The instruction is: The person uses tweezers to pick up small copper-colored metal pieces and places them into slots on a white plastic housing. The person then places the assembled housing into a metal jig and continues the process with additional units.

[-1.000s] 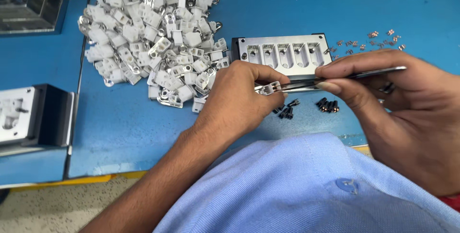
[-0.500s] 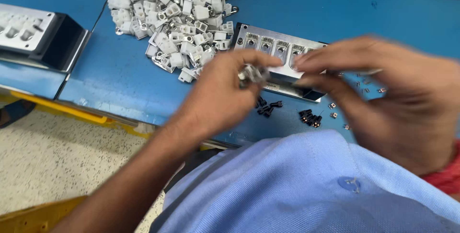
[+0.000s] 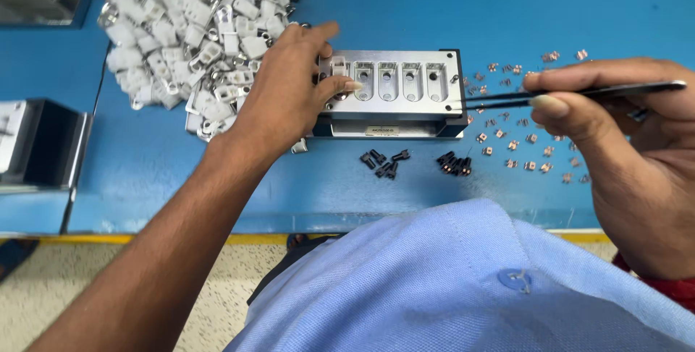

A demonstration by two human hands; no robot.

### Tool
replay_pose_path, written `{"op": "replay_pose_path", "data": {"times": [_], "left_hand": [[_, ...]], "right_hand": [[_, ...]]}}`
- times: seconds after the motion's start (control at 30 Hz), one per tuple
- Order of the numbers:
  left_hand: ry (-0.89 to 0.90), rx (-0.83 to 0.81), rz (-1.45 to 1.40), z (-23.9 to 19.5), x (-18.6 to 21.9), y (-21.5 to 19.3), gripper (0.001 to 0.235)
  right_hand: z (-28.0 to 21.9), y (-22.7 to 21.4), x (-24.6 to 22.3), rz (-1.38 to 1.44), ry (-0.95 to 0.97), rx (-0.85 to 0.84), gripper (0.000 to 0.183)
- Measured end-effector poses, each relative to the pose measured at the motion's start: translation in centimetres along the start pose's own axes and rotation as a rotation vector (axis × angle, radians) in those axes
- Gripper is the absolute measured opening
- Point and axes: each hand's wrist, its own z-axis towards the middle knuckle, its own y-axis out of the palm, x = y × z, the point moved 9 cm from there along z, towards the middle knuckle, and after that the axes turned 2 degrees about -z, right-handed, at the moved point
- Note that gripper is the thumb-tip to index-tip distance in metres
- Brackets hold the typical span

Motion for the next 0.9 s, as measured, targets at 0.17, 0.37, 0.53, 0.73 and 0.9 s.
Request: {"op": "replay_pose_path", "data": {"times": [0.17,0.37,0.53,0.73,0.9], "left_hand": [[-0.148,-0.025,-0.059,-2.8,-2.8,-2.5,0.057],[0.146,-0.131,0.183,-7.6,-1.9,-2.0,0.03],[0.118,-0.214,0.251,-7.8,-2.8,-0.6,0.03],[0.045,-0.199,0.262,-7.1,-2.3,-0.7,0.015],[-0.086,0.032,0.118,-8.8,-1.6,-2.0,0.012]], "right_hand": [[-3.6,0.5,1.6,-0.202,0.269,0.065,0.02],[-5.9,3.8,5.2,-0.355,0.507,-0.106,0.03],[-5.6,7.2,7.4,-0.72,0.55,-0.166,0.04],[-4.5,8.4,7.4,-0.559,0.513,-0.142,0.033],[-4.3,7.9,8.0,-0.213,0.55,-0.313,0.024]]}}
